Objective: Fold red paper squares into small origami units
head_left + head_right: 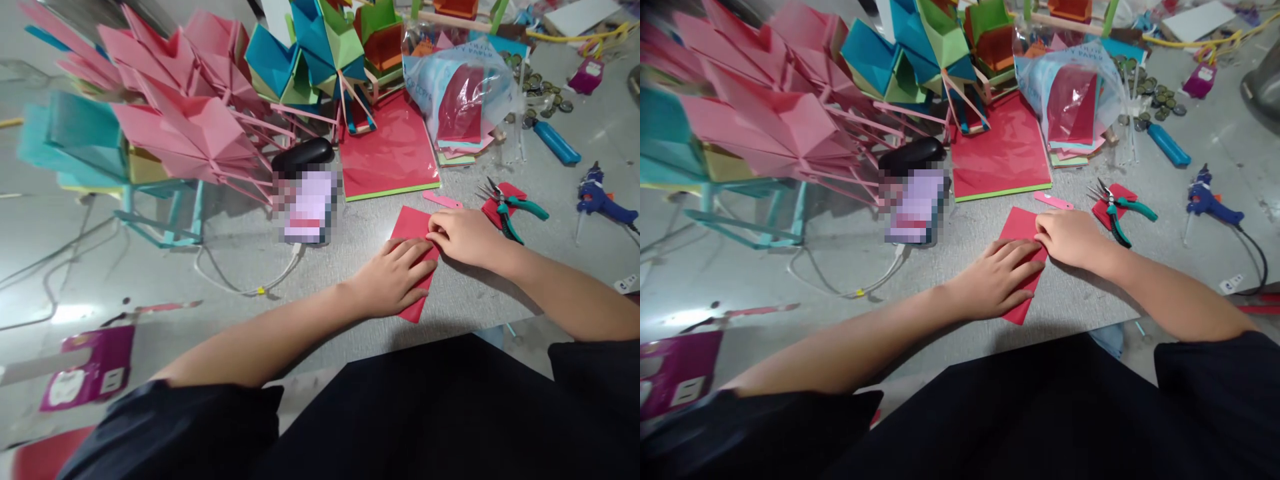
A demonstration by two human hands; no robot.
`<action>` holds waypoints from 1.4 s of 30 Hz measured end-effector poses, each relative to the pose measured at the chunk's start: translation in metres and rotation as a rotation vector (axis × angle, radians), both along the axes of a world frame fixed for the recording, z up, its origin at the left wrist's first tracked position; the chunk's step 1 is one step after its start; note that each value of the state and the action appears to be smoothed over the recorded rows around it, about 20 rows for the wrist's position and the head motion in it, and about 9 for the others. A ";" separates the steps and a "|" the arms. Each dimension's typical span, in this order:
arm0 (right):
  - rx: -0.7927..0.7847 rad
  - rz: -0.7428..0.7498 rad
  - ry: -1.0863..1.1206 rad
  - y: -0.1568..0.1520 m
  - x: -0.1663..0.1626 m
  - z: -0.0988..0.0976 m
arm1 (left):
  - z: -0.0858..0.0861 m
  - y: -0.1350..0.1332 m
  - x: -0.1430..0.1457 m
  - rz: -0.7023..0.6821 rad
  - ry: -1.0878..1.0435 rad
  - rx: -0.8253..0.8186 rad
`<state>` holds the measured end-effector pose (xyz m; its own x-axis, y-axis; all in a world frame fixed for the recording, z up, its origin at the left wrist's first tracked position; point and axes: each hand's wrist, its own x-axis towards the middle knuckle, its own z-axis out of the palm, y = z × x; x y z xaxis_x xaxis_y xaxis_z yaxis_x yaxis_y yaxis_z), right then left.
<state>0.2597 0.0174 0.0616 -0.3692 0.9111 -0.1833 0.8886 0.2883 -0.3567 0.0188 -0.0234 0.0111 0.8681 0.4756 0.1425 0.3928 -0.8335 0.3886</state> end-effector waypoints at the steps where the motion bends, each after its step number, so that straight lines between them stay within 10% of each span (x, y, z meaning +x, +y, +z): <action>1: -0.009 0.018 -0.002 0.001 0.001 0.000 | -0.001 -0.002 0.000 0.002 0.021 0.016; 18: -0.162 -0.018 -0.037 0.022 0.012 0.016 | 0.005 -0.064 0.013 -0.310 0.200 0.192; 42: 0.027 -0.137 -0.209 0.014 0.021 0.033 | 0.010 -0.070 0.014 -0.274 0.232 0.306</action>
<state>0.2809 0.0314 0.0942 -0.1988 0.9556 -0.2175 0.9737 0.1673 -0.1550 0.0332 -0.0936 0.0210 0.9811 0.1913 0.0278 0.1902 -0.9810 0.0372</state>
